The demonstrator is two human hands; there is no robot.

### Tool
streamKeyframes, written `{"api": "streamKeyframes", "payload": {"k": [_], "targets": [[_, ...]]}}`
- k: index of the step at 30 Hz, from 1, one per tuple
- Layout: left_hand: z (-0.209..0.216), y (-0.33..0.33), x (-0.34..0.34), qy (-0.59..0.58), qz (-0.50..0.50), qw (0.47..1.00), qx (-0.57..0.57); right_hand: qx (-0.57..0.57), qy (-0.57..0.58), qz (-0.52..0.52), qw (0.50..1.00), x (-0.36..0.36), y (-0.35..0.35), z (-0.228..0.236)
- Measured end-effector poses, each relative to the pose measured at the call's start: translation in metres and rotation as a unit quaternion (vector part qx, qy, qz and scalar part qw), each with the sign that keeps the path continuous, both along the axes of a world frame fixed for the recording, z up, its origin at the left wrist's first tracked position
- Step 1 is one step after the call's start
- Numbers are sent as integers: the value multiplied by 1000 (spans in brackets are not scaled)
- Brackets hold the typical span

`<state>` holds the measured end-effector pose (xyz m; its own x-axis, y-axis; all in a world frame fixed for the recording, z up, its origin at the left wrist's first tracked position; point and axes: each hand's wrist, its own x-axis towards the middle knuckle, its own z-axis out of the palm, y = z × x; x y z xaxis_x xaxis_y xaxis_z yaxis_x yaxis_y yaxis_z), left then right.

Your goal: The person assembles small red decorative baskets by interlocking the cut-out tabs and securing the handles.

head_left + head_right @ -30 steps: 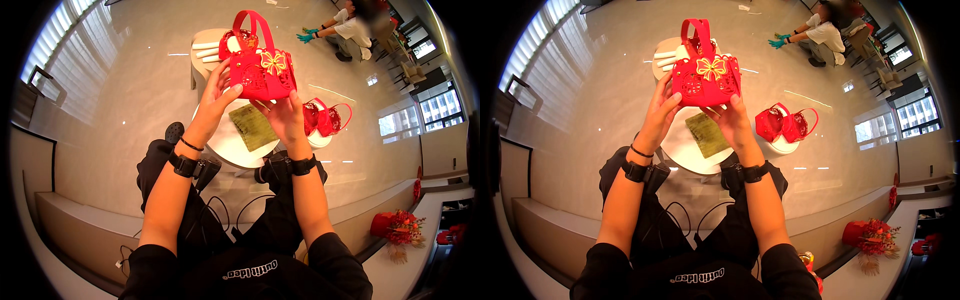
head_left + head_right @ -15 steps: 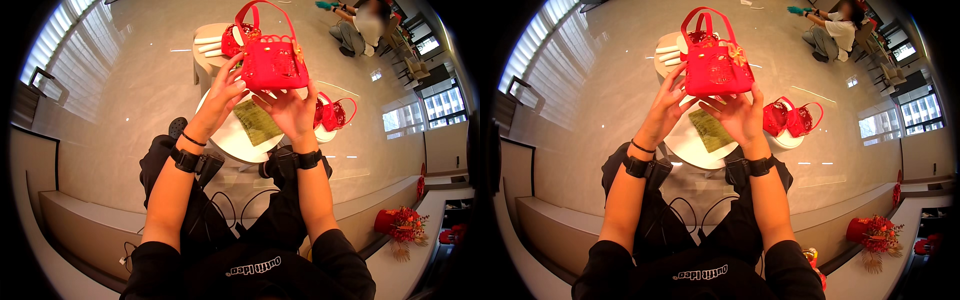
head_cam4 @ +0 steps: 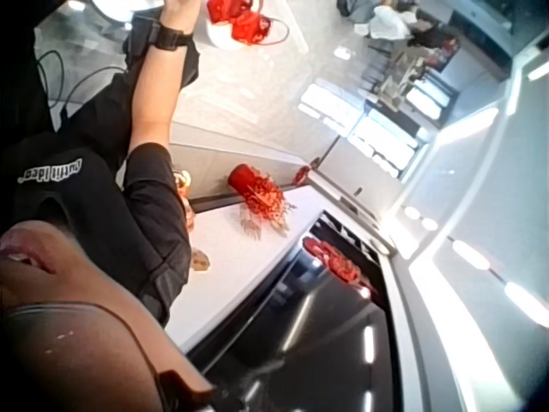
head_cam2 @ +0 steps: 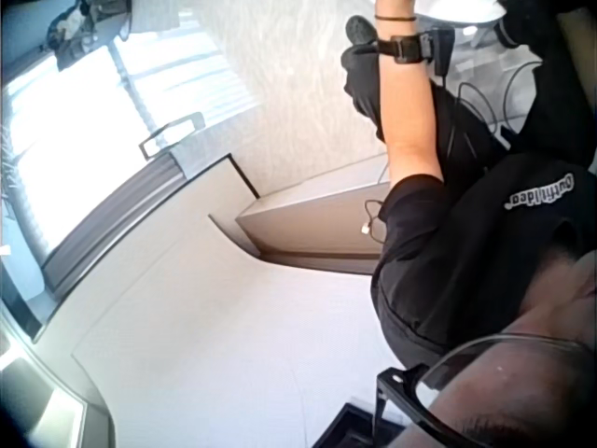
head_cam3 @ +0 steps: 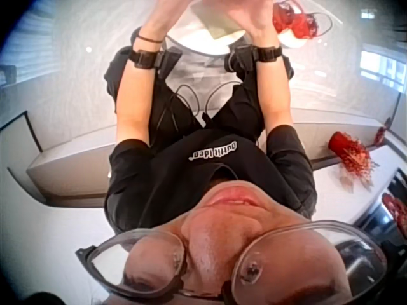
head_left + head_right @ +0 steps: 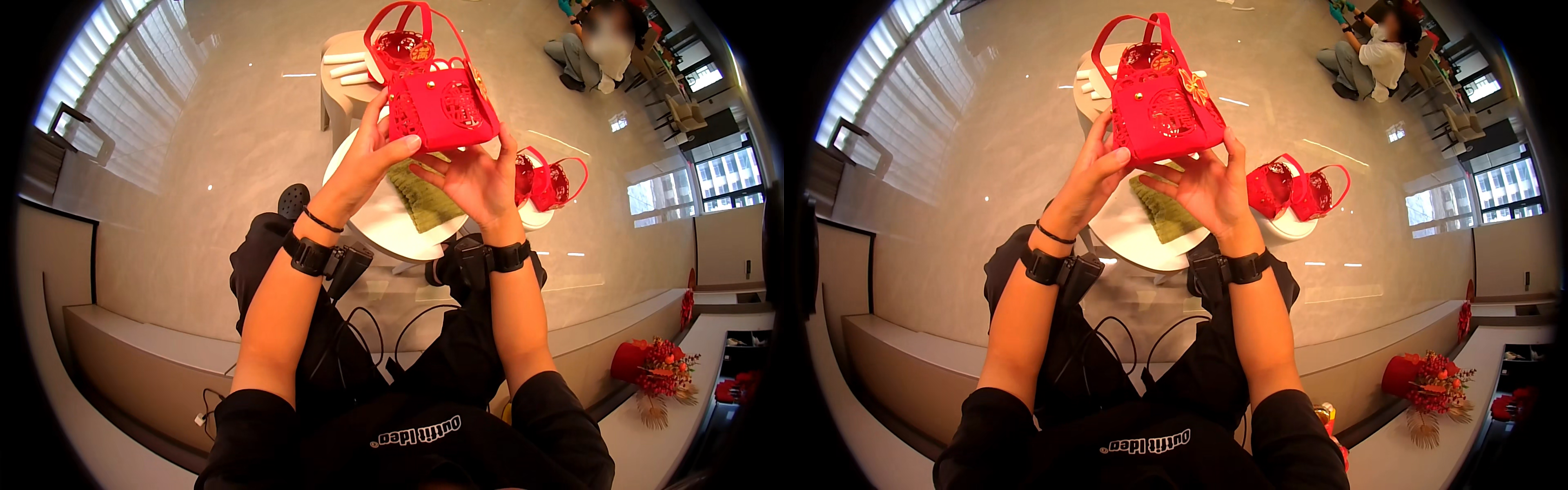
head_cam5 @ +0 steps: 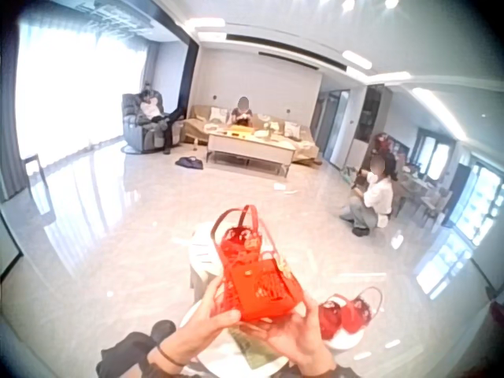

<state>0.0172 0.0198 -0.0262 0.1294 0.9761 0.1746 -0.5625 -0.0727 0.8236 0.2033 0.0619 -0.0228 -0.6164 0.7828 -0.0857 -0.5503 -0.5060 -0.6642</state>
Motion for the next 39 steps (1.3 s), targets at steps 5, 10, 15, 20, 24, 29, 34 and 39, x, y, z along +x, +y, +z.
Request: {"api": "streamKeyframes", "payload": {"k": [5,10,15,20,24,29,34,39], "targets": [[-1,1,0,-17,4,1000,1,8,-13,10,1000,0,-2,2],[0,3,-1,-28,45,999,-1,80,-121,-55,988,1,4,-5],[-4,6,0,24,92,995,7,225,-204,-154,940,0,9,-12],[-18,13,3,132,156,978,46,360,-217,-192,887,-10,0,-11],[-22,15,10,163,167,971,55,337,-227,-191,894,-9,-1,-11],[-28,20,13,157,176,970,60,337,-238,-209,887,-6,4,-13],[-25,18,17,121,157,979,43,337,-252,-200,885,-7,7,-13],[-26,19,14,125,155,980,31,336,-256,-201,884,-10,4,-13]]}}
